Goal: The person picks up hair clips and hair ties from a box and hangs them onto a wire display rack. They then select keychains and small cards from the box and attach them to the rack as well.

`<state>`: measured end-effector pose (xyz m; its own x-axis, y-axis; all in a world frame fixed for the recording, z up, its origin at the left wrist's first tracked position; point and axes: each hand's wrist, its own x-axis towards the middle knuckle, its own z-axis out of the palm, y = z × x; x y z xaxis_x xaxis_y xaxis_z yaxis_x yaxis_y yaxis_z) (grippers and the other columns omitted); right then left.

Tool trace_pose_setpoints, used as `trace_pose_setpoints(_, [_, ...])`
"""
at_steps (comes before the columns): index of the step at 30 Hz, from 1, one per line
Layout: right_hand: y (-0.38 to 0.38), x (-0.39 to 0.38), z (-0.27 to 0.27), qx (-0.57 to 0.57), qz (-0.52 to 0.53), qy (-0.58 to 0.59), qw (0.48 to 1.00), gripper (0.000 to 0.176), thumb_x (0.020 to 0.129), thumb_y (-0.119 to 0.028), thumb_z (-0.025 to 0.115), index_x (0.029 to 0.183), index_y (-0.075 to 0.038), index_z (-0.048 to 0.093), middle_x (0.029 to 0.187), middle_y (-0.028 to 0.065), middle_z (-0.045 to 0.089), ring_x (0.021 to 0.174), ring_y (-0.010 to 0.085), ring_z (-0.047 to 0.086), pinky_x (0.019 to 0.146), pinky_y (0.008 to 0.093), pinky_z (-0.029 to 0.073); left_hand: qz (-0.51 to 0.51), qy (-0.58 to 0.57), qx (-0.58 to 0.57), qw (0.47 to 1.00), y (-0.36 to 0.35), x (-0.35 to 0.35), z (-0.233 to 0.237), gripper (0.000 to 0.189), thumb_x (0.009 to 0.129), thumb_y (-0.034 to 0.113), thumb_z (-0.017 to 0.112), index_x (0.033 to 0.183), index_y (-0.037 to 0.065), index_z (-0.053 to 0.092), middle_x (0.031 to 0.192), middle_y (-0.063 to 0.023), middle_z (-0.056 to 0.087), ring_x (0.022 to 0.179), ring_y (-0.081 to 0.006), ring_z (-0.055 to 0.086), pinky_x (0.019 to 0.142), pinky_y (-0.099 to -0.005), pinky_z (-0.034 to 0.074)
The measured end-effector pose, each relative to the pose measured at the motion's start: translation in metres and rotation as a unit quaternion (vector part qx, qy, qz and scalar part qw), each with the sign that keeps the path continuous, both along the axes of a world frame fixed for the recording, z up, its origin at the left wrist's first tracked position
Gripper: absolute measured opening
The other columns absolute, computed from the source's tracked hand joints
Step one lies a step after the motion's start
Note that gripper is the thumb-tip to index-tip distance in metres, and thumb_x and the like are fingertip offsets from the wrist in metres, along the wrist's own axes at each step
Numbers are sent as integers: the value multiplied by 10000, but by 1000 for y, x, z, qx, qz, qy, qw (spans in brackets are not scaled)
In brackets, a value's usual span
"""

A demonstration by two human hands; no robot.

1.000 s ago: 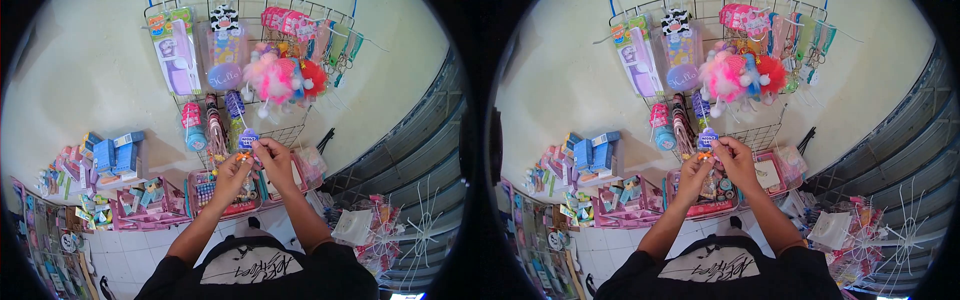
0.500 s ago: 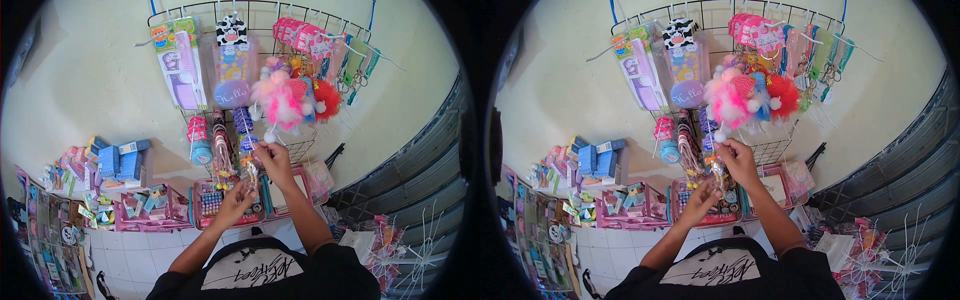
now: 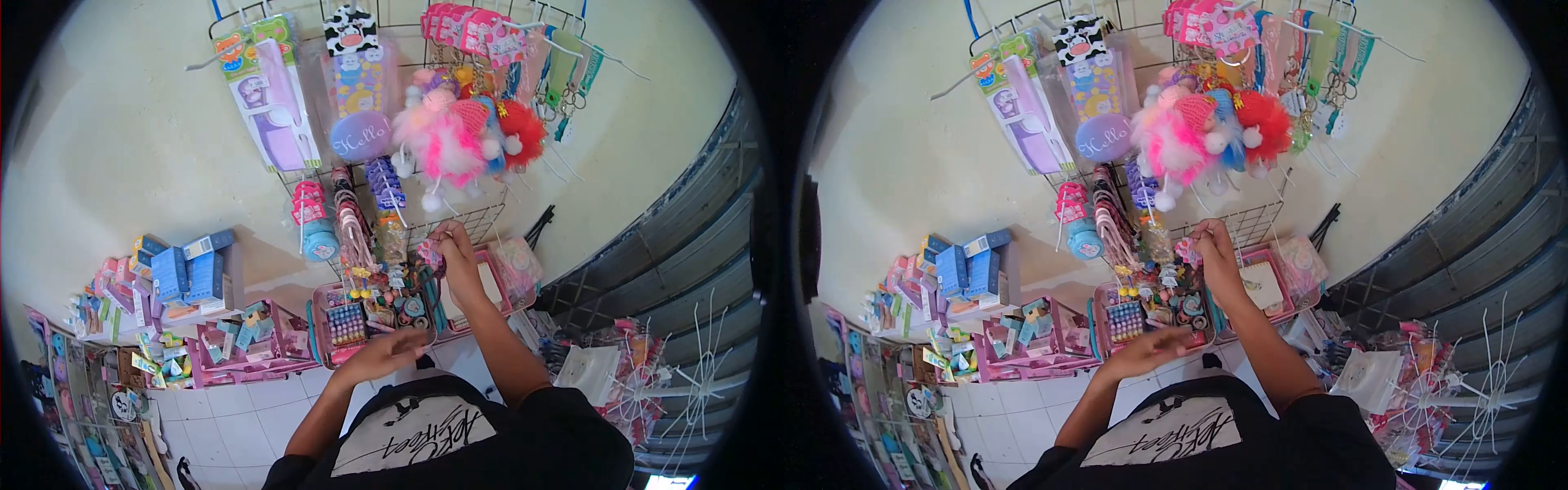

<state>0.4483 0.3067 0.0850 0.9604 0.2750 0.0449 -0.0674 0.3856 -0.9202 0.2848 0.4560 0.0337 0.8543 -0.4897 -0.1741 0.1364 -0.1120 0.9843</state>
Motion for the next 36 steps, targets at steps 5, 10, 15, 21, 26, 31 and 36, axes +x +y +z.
trace_pose_setpoints(5, [-16, -37, 19, 15, 51, -78, 996, 272, 883, 19, 595, 1107, -61, 462, 1007, 59, 591, 945, 107, 565, 805, 246, 455, 295, -88, -134, 942, -27, 30, 46, 315, 980, 219, 586, 1188, -14, 543, 1021, -69, 636, 925, -99, 583, 810, -256, 467])
trace_pose_setpoints(10, [-30, -58, 22, -30, 6, -112, 993, 337, 877, 16, 655, 1147, -37, 459, 1033, 77, 611, 963, 118, 584, 846, 264, 461, 368, -204, -132, 898, -45, 55, 57, 135, 949, 100, 609, 1033, 0, 576, 857, -19, 622, 754, -66, 551, 687, -219, 434])
trace_pose_setpoints(15, [-47, -56, 21, -106, 10, -150, 983, 224, 901, -72, 666, 1094, -9, 572, 950, 53, 643, 897, 109, 591, 816, 259, 462, 355, -274, -54, 892, -45, 62, 60, 106, 930, 106, 638, 961, 7, 615, 837, -3, 610, 719, -54, 518, 653, -208, 410])
trace_pose_setpoints(21, [-42, -41, 50, -76, -52, -138, 986, 130, 930, -130, 652, 982, -12, 642, 899, 11, 658, 834, 66, 578, 760, 229, 452, 365, -220, -141, 894, -43, 54, 69, 156, 947, 98, 613, 1073, 10, 588, 885, -16, 610, 786, -69, 548, 684, -218, 430])
trace_pose_setpoints(26, [-35, -17, 52, -60, -62, -107, 990, 108, 927, -133, 656, 977, -39, 642, 893, -10, 663, 779, 27, 575, 675, 187, 434, 350, -170, -126, 912, -29, 26, 41, 171, 962, 99, 590, 1106, 7, 574, 912, -29, 612, 810, -78, 559, 722, -239, 455])
trace_pose_setpoints(31, [-35, -2, 33, -11, -39, -82, 996, 104, 910, -129, 678, 962, -46, 643, 875, -10, 659, 763, 40, 578, 668, 194, 438, 368, -125, -130, 912, -10, -7, -8, 170, 966, 107, 588, 1103, 8, 576, 935, -36, 613, 809, -82, 563, 731, -241, 462])
trace_pose_setpoints(36, [-30, 4, 36, 26, -13, -50, 998, 95, 899, -96, 677, 961, -35, 637, 883, 9, 665, 782, 72, 598, 707, 214, 457, 406, -78, -127, 901, 2, -40, -33, 178, 964, 114, 592, 1111, 16, 570, 939, -37, 622, 805, -79, 565, 731, -238, 466])
